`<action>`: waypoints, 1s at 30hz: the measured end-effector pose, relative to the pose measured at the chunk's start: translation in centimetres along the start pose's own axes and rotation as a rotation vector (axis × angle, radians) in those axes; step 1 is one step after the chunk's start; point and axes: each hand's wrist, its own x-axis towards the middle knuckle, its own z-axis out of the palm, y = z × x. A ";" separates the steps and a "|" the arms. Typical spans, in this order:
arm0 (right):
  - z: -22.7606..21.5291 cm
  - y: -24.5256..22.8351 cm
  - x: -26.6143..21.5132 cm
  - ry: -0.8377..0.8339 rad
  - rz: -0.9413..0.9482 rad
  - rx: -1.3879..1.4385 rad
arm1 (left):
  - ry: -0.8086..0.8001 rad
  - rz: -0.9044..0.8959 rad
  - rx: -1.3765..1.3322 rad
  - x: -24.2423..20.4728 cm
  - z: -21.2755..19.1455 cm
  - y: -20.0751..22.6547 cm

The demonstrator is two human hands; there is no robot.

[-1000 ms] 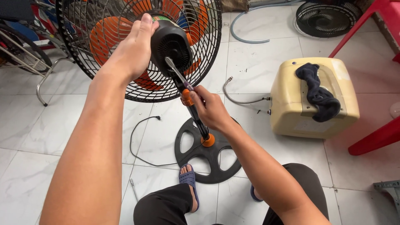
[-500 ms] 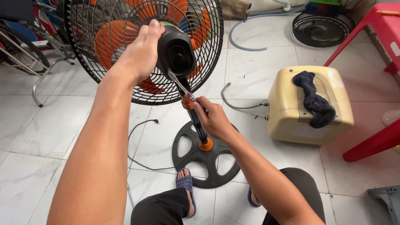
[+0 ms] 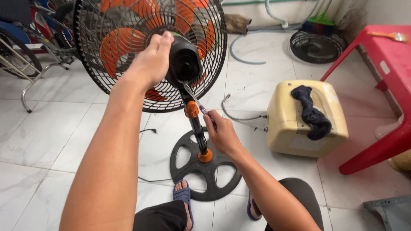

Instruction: Using a screwdriver to remove screws from the rear motor housing of an electric stand fan.

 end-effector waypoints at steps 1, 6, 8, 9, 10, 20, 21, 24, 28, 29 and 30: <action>0.0 0.3 -0.2 0.021 -0.021 -0.050 | -0.005 -0.011 0.016 0.0 0.0 -0.2; -0.9 -1.1 0.1 0.045 0.017 -0.008 | -0.009 0.008 -0.011 0.0 0.3 -0.1; -0.9 -0.9 0.2 0.013 0.028 -0.031 | 0.007 0.017 -0.025 0.2 0.1 0.0; -0.9 -0.7 -0.1 0.023 0.040 -0.037 | 0.003 0.016 0.002 0.4 0.1 -0.2; -0.9 -0.4 -0.4 0.034 0.051 -0.043 | -0.001 0.014 0.029 0.5 0.2 -0.4; -2.6 -4.7 -0.6 -0.023 0.210 -0.186 | -0.019 0.057 0.017 0.9 0.4 -0.7; -2.4 -4.6 -0.5 -0.007 0.193 -0.190 | -0.016 0.065 0.025 1.0 0.5 -0.8; -2.3 -3.9 -0.8 -0.005 0.190 -0.190 | -0.014 0.073 0.026 0.9 0.7 -0.7; -3.0 -4.7 -0.9 -0.003 0.230 -0.238 | -0.012 0.076 0.029 1.6 0.7 -1.0; -2.9 -4.9 -0.6 -0.002 0.227 -0.238 | -0.009 0.078 0.029 1.4 0.6 -0.9; -2.8 -5.2 -0.3 0.006 0.212 -0.209 | -0.014 0.072 0.033 1.4 0.4 -0.8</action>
